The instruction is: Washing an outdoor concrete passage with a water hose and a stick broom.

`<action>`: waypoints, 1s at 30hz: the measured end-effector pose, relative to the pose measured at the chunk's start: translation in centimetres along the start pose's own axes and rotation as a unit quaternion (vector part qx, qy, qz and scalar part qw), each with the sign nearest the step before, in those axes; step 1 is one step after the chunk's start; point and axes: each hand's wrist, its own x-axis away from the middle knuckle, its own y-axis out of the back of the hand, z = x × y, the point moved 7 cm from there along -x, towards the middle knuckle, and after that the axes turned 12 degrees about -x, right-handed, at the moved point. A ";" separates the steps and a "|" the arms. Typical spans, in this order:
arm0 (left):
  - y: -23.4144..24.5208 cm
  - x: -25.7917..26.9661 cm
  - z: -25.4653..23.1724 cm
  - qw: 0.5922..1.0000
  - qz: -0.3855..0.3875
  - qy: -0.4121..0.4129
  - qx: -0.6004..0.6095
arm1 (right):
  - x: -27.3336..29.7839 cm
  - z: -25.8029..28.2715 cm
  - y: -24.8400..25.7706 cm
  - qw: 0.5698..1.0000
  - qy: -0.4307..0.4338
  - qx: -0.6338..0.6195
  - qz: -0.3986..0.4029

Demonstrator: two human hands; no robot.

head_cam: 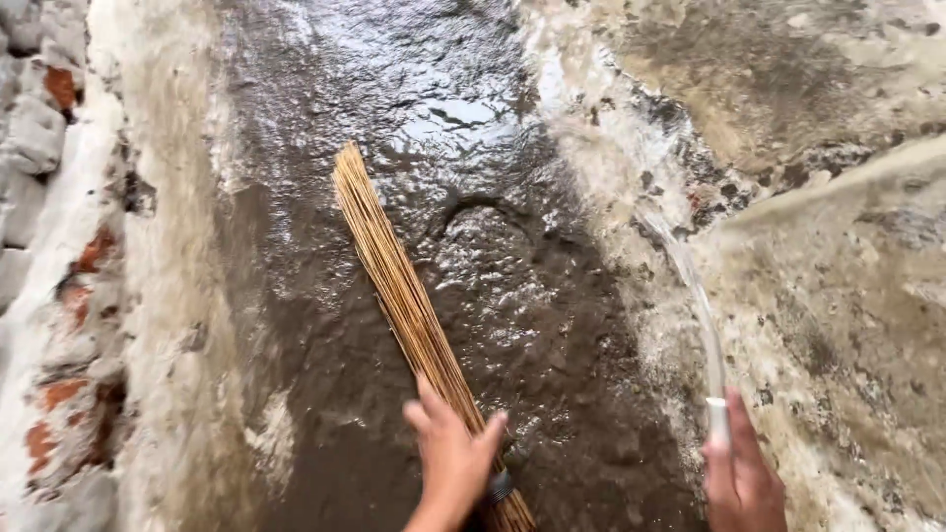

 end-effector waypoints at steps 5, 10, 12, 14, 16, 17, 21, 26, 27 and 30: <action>-1.8 -2.4 -1.8 0.996 -0.039 -0.055 -0.061 | -3.2 4.4 -2.1 0.974 -0.060 0.215 0.049; -2.6 -2.4 -1.8 0.993 -0.059 -0.061 -0.085 | -4.4 8.4 -2.6 0.974 -0.034 0.222 0.040; -2.1 -2.5 -2.7 0.983 -0.129 -0.087 -0.093 | -5.1 11.1 -2.4 0.975 -0.007 0.220 0.039; -1.8 -2.4 -3.0 0.986 -0.115 -0.076 -0.093 | -5.1 11.5 -1.7 0.975 -0.007 0.218 0.027; -1.6 -2.4 -3.3 0.988 -0.104 -0.067 -0.093 | -5.3 11.6 -0.9 0.977 -0.004 0.215 0.013; -1.7 -2.6 -3.3 0.988 -0.100 -0.055 -0.102 | -5.4 12.5 -0.4 0.979 0.076 0.188 -0.008; -2.3 -2.6 -2.5 0.986 -0.103 -0.053 -0.122 | -4.4 12.8 1.8 0.982 0.061 0.169 -0.056; -2.0 -2.7 -2.5 0.983 -0.118 -0.060 -0.129 | -4.4 12.9 4.0 0.971 0.141 0.178 -0.076; -2.0 -2.6 -2.2 0.985 -0.104 -0.048 -0.130 | -4.4 12.7 4.3 0.975 0.119 0.173 -0.071; -1.8 -2.6 -1.6 0.986 -0.108 -0.055 -0.116 | -4.2 12.9 5.7 0.975 0.139 0.153 -0.083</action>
